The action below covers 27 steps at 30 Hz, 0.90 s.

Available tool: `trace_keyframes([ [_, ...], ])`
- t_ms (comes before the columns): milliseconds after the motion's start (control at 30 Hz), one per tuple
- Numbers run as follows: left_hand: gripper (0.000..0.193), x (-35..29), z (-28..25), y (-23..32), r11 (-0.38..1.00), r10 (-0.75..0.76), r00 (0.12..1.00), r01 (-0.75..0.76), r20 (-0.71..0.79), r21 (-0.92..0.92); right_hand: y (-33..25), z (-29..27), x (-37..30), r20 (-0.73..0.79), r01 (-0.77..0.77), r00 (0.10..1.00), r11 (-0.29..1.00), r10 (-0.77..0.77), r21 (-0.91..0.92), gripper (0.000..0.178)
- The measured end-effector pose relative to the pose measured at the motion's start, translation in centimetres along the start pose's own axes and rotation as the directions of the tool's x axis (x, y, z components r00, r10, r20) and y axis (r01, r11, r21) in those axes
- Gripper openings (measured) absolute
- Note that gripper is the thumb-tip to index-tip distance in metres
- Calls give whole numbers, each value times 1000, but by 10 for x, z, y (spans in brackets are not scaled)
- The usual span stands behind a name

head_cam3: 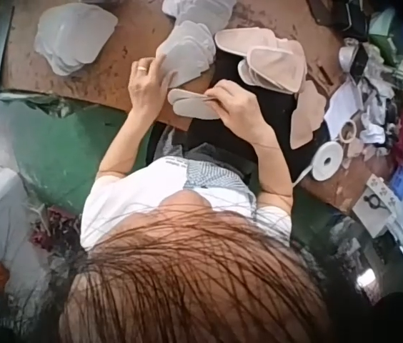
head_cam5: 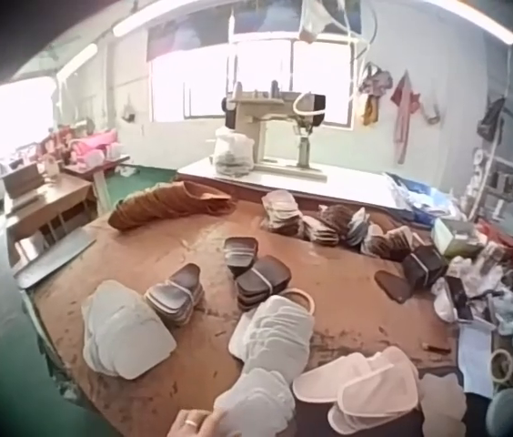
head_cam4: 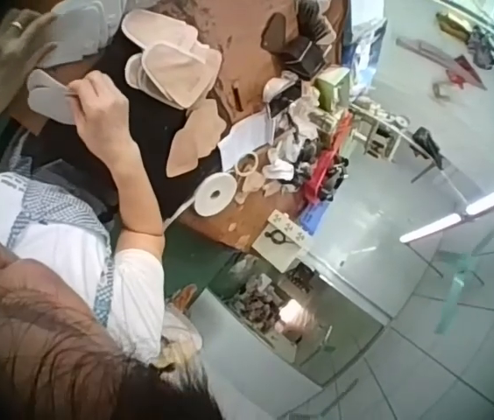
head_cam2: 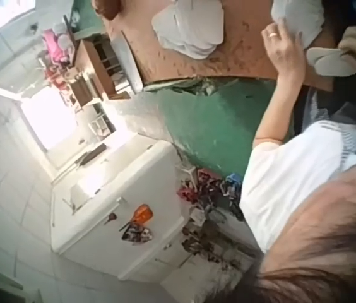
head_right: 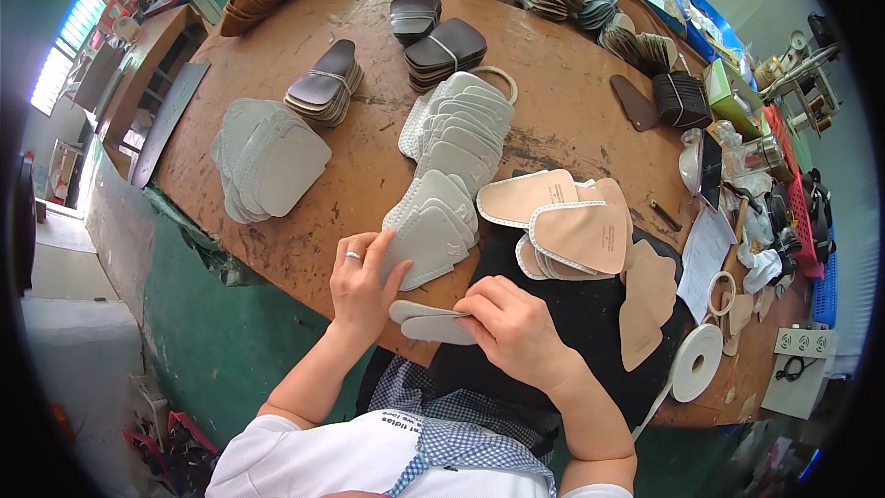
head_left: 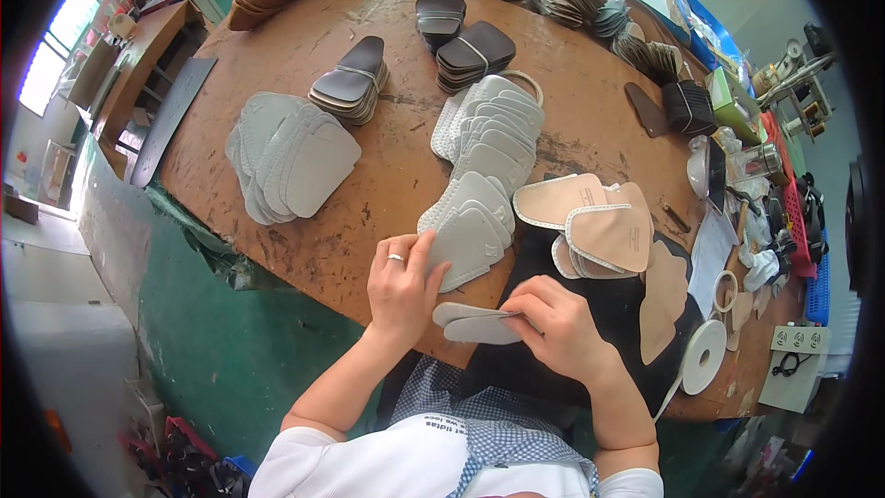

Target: Applying adhesive to shoe upper components and stacking them on a workbench.

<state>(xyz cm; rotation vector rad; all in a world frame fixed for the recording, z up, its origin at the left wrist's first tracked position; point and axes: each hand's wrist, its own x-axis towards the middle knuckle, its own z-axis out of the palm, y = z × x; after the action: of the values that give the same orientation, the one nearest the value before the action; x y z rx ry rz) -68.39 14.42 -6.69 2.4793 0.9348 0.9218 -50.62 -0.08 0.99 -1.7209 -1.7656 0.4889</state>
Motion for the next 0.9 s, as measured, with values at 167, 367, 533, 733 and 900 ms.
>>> trace_keyframes([
  [167,27,1,-24,4,696,247,929,27,275,-718,-19,-14,24,-49,230,969,955,-243,-188,16],
  [367,32,25,-2,-10,916,-88,968,171,233,-363,-15,-2,3,-24,64,998,997,-63,46,17],
  [533,35,22,5,-4,996,-55,998,57,21,-68,-10,-2,-4,65,-75,995,996,72,51,19],
  [733,22,17,-28,26,626,212,832,287,512,-726,-25,-21,9,-74,149,984,973,-164,-176,18],
  [900,33,51,4,-1,836,-45,952,203,304,-510,-15,-10,-11,2,-8,1000,1000,8,30,20],
])
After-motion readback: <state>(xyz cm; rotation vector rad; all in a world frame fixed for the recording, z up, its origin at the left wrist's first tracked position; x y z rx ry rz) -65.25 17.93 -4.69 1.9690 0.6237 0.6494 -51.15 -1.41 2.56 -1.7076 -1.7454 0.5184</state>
